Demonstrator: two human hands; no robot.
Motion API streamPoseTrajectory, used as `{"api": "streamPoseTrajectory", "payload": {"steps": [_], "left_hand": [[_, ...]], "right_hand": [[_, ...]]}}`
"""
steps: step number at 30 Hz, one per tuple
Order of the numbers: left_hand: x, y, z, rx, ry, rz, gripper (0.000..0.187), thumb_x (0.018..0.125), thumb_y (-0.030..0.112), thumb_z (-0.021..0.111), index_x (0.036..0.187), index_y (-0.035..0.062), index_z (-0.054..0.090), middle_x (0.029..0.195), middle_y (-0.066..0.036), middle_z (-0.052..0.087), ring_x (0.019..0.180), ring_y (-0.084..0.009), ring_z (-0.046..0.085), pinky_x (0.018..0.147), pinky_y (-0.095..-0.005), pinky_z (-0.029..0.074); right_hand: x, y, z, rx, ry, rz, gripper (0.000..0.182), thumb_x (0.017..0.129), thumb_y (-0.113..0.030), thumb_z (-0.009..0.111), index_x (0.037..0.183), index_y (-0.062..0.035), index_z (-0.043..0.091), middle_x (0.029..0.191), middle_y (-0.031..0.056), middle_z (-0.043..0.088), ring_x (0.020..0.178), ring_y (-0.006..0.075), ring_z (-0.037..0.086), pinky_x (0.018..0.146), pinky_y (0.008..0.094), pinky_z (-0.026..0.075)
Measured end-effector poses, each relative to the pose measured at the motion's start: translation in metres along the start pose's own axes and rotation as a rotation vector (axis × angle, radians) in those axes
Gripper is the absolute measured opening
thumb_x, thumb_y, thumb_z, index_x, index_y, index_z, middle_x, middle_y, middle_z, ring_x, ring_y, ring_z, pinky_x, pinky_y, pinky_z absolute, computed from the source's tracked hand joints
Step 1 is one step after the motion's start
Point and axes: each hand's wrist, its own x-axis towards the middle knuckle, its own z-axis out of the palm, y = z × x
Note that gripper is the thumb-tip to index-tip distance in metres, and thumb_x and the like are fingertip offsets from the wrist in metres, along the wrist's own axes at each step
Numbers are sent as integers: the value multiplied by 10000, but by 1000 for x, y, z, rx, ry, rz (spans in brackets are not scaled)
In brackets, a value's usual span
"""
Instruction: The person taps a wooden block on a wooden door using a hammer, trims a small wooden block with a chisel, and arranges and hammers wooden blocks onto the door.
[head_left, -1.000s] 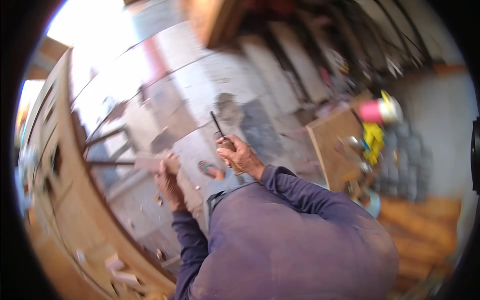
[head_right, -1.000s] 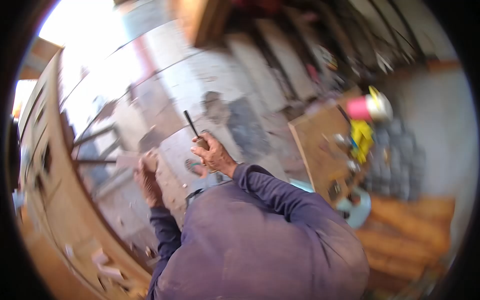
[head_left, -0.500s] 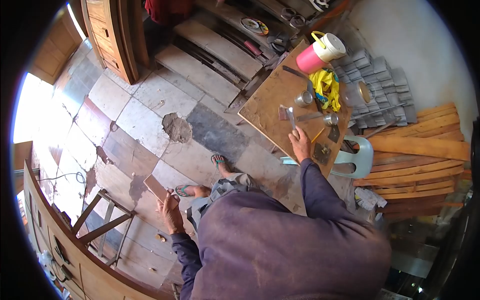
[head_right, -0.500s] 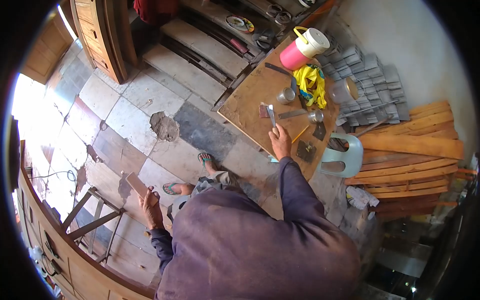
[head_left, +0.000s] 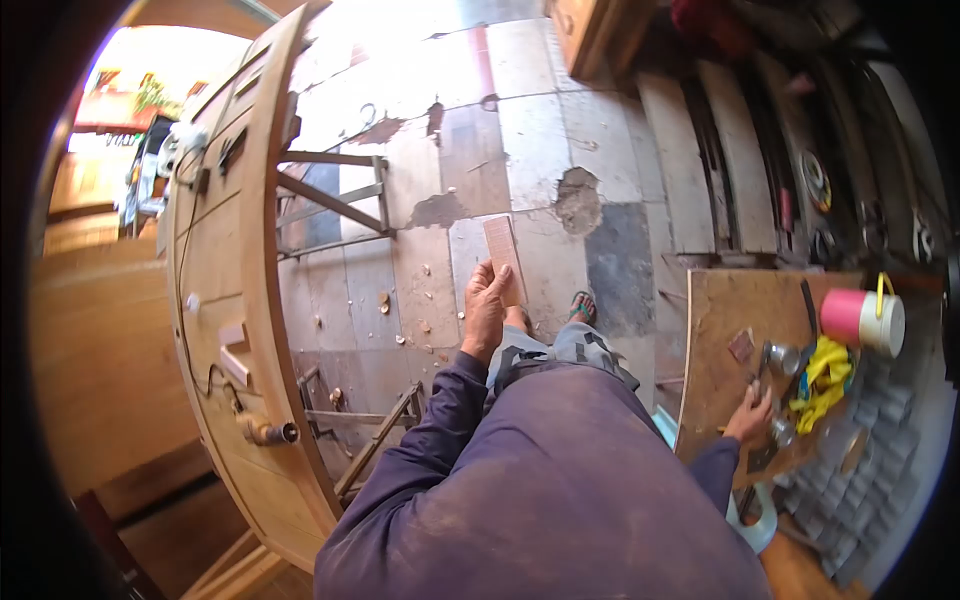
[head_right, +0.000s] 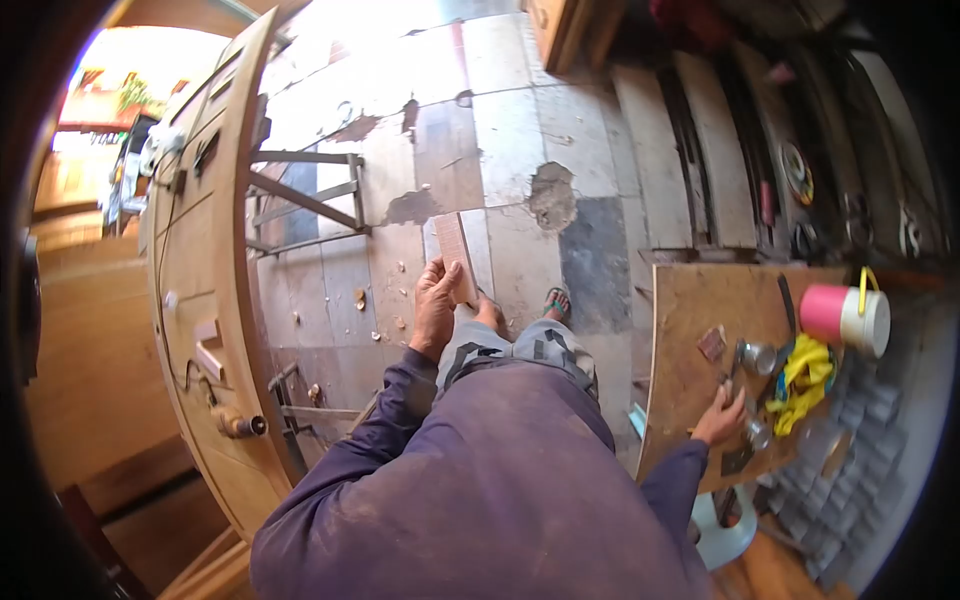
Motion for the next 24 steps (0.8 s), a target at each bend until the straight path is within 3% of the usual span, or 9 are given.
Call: {"api": "streamPoseTrajectory", "payload": {"steps": [3,4,8,9,10,12,16,19,24], "left_hand": [[-3,4,-16,-79,61,18,351,1089,142,608,1389,-30,552,1263,-71,668,1084,-109,647,965,-273,525],[-6,17,-19,-60,74,-13,371,1097,134,587,1415,-47,532,1294,-86,651,1112,-121,649,982,-282,531],[0,27,-41,-266,22,45,416,1098,144,582,1455,-48,490,1298,-99,641,1161,-153,652,1002,-318,555],[2,31,-45,-294,35,55,427,1095,148,589,1459,-46,480,1295,-101,642,1151,-155,656,996,-321,560],[2,38,-49,-325,49,68,438,1092,151,597,1463,-45,471,1291,-103,643,1141,-158,660,990,-325,565],[1,56,-54,-322,93,86,470,1079,162,626,1466,-37,449,1266,-105,647,1098,-160,675,973,-337,577],[8,75,-90,-360,121,127,447,1063,171,662,1425,-21,484,1162,-70,688,1026,-126,689,958,-281,560],[2,105,-109,-396,153,234,387,1059,182,675,1373,6,533,1112,-60,713,1030,-115,687,961,-262,532],[-5,134,-170,-329,311,401,281,1029,181,720,1254,33,639,1067,-46,754,978,-94,683,862,-252,526]], "right_hand": [[3,-33,-18,78,65,4,493,995,-379,733,1390,-93,658,1191,211,676,1070,385,651,922,482,528],[4,-54,-21,54,100,-80,457,1025,-321,705,1415,-91,644,1143,177,671,1022,324,660,887,435,539],[5,-164,21,626,-30,-237,444,1050,-229,674,1463,-79,611,1066,85,652,958,196,633,825,316,533],[-1,-213,13,714,-232,-188,427,1062,-220,659,1461,-73,613,1124,81,682,984,191,645,844,302,534],[-4,-248,38,790,-216,-395,394,1078,-194,636,1445,-53,623,1182,81,705,1025,166,647,870,287,528],[-23,-376,-23,783,-600,-468,362,1080,-158,632,1421,-37,638,1214,70,718,1021,138,651,885,276,530],[-89,-541,-28,1093,-1194,-698,343,1046,-162,683,1355,-14,671,1109,78,759,996,148,693,899,311,559],[-132,-625,-58,1157,-1563,-845,344,1036,-143,694,1341,14,669,1061,64,760,929,132,697,849,287,566],[-167,-695,-59,1019,-1854,-905,341,1032,-120,704,1329,40,657,1026,50,747,878,109,690,802,269,567]]}}
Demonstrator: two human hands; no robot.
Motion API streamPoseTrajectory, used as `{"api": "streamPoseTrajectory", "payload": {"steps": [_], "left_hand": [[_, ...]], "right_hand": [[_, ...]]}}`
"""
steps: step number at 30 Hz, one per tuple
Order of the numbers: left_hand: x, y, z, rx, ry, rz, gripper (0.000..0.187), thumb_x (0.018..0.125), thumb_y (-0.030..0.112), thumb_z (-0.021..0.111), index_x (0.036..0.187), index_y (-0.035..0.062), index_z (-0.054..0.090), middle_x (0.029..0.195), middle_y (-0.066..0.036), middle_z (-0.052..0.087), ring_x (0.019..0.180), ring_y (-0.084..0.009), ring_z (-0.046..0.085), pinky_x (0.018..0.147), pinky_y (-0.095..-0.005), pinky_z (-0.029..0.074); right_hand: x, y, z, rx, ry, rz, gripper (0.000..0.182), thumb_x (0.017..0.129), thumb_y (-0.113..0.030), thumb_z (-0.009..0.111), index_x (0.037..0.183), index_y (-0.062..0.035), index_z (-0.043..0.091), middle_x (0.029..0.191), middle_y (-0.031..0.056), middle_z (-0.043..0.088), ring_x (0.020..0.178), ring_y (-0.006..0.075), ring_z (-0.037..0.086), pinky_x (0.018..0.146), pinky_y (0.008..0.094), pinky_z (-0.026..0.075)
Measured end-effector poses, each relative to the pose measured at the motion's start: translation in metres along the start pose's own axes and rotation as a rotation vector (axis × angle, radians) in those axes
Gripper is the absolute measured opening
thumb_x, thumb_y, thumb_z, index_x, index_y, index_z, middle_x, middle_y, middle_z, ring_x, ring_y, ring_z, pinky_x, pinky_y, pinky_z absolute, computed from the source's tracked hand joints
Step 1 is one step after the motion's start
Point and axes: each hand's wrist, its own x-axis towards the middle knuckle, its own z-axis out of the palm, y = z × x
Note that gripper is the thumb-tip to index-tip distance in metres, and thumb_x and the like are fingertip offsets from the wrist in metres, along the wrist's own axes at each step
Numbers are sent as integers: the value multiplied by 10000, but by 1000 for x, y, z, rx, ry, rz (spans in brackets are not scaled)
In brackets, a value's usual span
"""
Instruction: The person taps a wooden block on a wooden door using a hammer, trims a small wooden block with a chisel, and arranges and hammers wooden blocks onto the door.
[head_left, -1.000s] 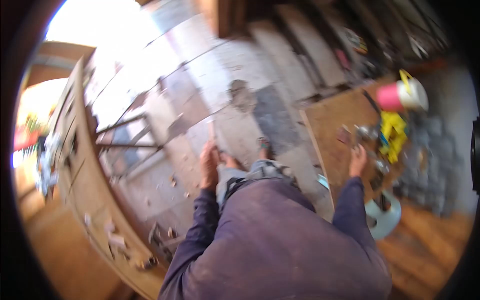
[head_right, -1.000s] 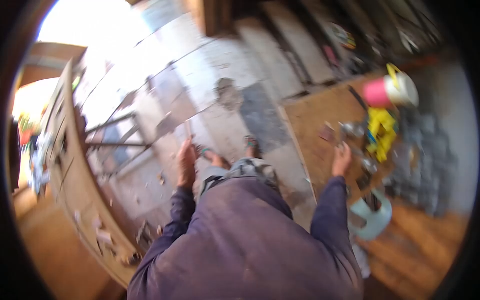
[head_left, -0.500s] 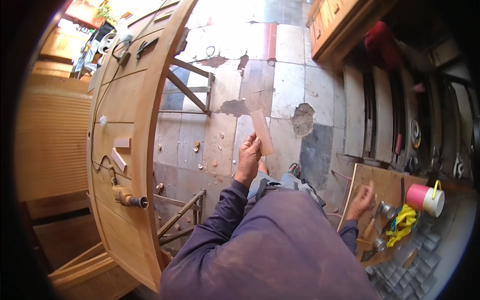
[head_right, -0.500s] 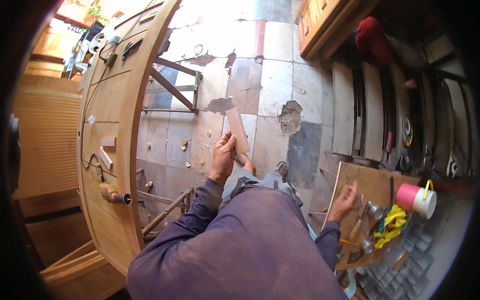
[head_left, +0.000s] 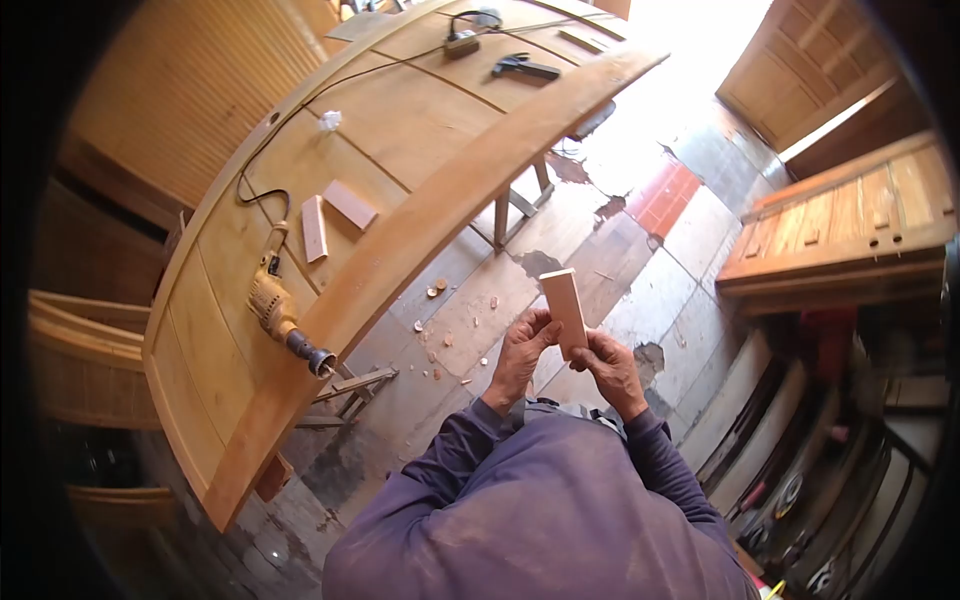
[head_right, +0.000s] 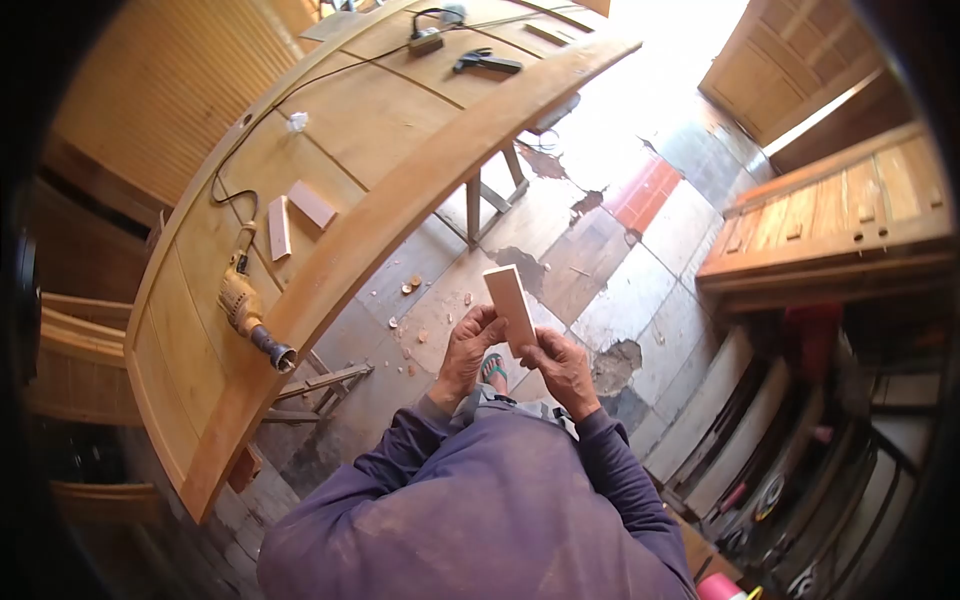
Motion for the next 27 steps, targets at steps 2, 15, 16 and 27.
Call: {"api": "streamPoseTrajectory", "payload": {"steps": [2,15,16,27], "left_hand": [[7,28,-8,82,75,78,158,1025,177,725,1119,50,714,972,-12,740,817,-69,631,747,-236,502],[179,156,-92,226,688,493,324,1006,172,742,1286,29,662,812,10,677,664,-65,601,614,-227,502],[191,162,-97,247,728,503,326,1007,172,739,1288,26,660,813,8,675,664,-65,601,614,-226,502],[296,210,-102,336,989,496,355,1018,169,716,1303,-26,637,785,9,643,671,-79,598,616,-237,506]], "right_hand": [[19,-12,10,-11,-49,15,347,1012,-125,727,1325,17,681,981,36,753,859,97,693,782,261,569],[166,-3,-69,1,-27,54,506,1070,-213,660,1516,-16,528,1165,102,714,953,150,699,820,281,563],[182,-11,-77,-4,-13,72,502,1067,-222,667,1507,-16,541,1150,99,719,933,147,695,817,282,559],[374,-101,-144,-268,-63,-160,384,1028,-172,720,1387,-44,672,1024,59,760,901,104,702,795,277,575]]}}
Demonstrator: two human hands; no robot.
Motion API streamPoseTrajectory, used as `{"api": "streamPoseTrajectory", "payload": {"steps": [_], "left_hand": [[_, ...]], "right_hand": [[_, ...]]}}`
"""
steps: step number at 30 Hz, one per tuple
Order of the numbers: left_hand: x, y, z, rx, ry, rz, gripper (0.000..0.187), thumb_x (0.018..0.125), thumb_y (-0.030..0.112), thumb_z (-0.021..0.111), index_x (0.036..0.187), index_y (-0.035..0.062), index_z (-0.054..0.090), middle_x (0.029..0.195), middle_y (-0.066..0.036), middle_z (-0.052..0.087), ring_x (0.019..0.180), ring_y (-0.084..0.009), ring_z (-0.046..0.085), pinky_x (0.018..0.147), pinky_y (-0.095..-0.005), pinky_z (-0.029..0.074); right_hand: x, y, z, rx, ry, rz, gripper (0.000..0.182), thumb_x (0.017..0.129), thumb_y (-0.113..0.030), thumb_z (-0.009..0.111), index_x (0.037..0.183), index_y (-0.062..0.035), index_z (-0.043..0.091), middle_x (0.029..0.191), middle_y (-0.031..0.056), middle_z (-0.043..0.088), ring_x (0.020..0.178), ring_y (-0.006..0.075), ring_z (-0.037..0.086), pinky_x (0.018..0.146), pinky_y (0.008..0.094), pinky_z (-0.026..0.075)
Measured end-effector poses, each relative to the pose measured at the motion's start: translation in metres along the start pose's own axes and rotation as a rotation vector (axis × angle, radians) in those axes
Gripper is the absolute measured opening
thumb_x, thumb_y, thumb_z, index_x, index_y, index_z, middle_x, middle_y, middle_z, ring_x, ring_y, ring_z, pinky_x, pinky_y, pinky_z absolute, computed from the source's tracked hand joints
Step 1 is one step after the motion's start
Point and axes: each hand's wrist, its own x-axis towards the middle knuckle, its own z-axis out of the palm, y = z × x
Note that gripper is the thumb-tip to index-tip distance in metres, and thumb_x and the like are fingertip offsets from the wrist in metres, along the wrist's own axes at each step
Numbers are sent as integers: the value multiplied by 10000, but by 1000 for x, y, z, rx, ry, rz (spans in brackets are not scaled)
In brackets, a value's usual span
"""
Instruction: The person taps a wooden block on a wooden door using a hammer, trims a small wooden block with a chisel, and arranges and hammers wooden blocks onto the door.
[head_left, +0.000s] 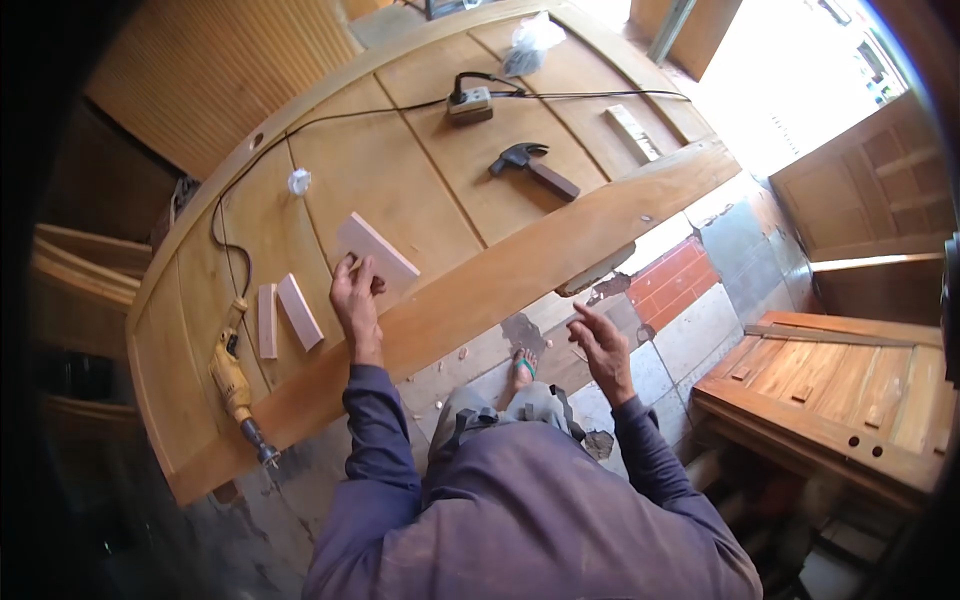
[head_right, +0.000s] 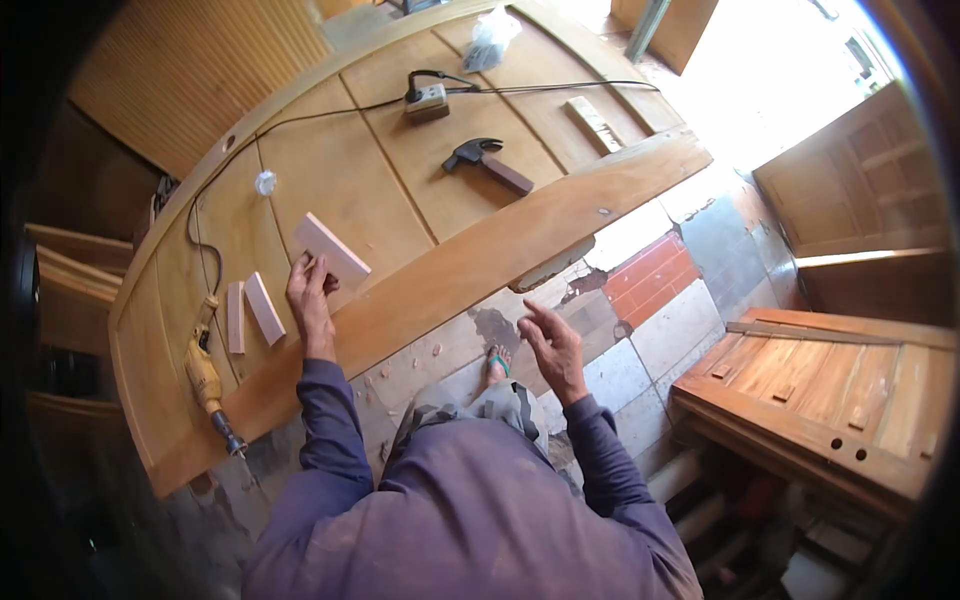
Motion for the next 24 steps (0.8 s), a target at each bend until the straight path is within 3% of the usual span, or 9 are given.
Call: {"api": "streamPoseTrajectory", "payload": {"steps": [4,7,10,11,14,17,24], "left_hand": [[29,-37,9,154,-104,-5,367,977,215,764,1256,-7,676,831,-38,687,699,-112,627,630,-281,517],[30,-18,14,701,-123,-87,403,922,269,811,1224,28,697,867,-101,713,780,-207,686,699,-363,550],[33,7,14,1100,-173,105,456,878,329,836,1218,58,699,915,-139,719,880,-317,706,800,-430,557],[36,17,16,1105,-153,100,398,904,320,806,1204,79,706,1025,-147,721,1000,-369,682,875,-458,545],[57,-2,16,902,9,524,351,939,279,769,1222,82,706,1134,-154,703,1059,-361,657,932,-462,529],[69,-12,15,951,-128,690,331,954,237,745,1247,88,708,1210,-152,681,1122,-346,628,995,-456,506],[69,-19,5,916,-187,581,338,962,246,740,1267,104,729,1243,-126,659,1170,-340,587,1022,-452,489]], "right_hand": [[53,-29,18,-47,-70,-231,390,981,-158,770,1349,-54,697,1002,73,763,874,126,712,760,286,575],[77,-60,47,-119,-131,-394,413,912,-115,823,1310,-74,721,978,88,743,849,175,707,717,310,565],[88,-77,84,-211,-198,-459,382,892,-108,831,1263,-95,746,975,88,743,842,203,715,726,328,573],[93,-80,99,-235,-192,-515,358,867,-129,845,1215,-115,764,963,90,737,840,250,713,748,362,573],[109,-81,135,-416,-236,-680,299,881,-193,825,1165,-117,774,1005,74,741,953,278,691,865,408,548],[121,-84,166,-562,-233,-711,245,902,-282,785,1113,-156,779,1005,54,718,1007,282,648,919,420,492],[136,-71,173,-549,-314,-618,220,891,-300,787,1071,-174,787,1016,37,715,1011,267,641,915,420,477]]}}
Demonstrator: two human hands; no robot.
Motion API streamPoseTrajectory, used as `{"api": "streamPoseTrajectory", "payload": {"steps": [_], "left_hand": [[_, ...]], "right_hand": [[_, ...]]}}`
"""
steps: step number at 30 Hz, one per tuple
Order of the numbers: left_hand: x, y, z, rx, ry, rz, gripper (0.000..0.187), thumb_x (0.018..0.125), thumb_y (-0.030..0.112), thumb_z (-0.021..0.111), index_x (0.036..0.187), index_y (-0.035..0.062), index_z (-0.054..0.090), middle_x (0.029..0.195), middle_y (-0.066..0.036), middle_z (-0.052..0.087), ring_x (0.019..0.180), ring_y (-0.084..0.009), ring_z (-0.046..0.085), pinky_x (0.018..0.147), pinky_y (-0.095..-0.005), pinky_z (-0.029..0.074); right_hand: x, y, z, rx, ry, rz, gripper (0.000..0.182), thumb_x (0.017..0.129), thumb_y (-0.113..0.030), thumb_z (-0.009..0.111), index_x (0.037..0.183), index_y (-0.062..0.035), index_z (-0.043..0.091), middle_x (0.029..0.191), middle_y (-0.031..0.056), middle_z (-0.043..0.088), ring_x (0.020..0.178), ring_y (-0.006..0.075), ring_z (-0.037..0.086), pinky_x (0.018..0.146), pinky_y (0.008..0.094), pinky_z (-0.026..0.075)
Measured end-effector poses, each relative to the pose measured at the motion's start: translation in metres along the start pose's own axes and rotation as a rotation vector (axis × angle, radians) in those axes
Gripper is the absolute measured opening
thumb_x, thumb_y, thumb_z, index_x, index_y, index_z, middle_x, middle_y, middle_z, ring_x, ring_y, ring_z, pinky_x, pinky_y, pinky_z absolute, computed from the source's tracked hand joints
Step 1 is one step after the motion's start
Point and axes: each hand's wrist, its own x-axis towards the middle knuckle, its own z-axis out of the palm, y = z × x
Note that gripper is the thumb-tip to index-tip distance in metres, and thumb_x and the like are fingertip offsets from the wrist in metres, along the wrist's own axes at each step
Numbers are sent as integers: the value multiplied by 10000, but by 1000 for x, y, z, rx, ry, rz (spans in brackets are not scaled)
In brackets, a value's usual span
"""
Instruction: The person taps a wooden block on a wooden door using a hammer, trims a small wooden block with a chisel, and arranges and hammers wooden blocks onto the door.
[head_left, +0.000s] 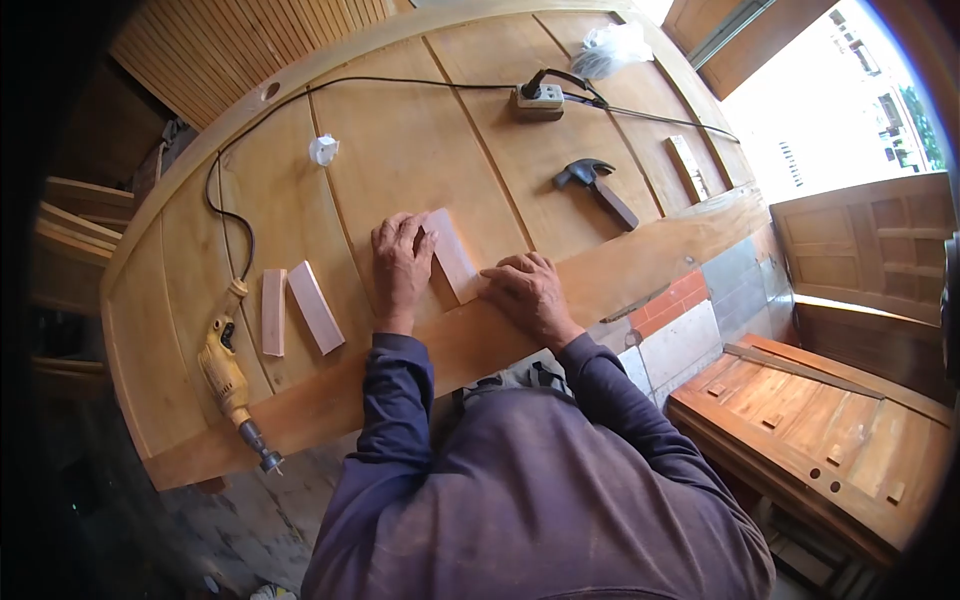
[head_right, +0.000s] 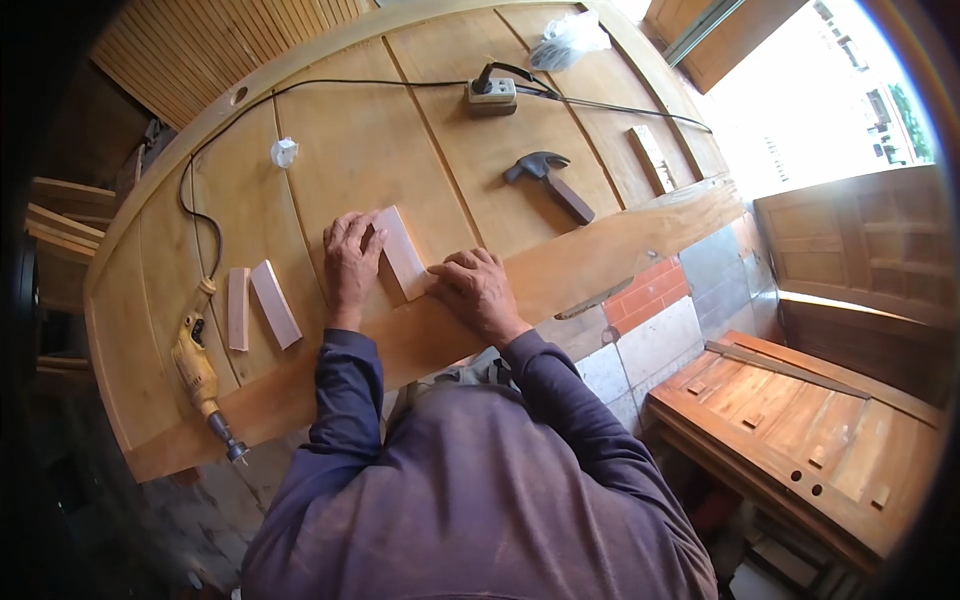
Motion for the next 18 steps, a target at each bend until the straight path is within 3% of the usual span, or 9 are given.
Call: {"api": "streamPoseTrajectory", "payload": {"steps": [11,18], "left_hand": [[-3,6,2,17,26,-19,363,970,255,730,1307,125,705,1258,-132,634,1192,-344,562,1042,-459,480],[-5,1,7,-17,108,-17,317,984,237,715,1273,107,726,1232,-125,661,1170,-335,588,1015,-448,501]], "right_hand": [[12,11,0,97,-63,39,154,856,-310,813,892,-160,816,951,37,727,987,269,649,893,418,474],[15,8,-6,94,-89,36,171,845,-302,825,898,-140,821,946,48,727,983,274,650,900,415,477]]}}
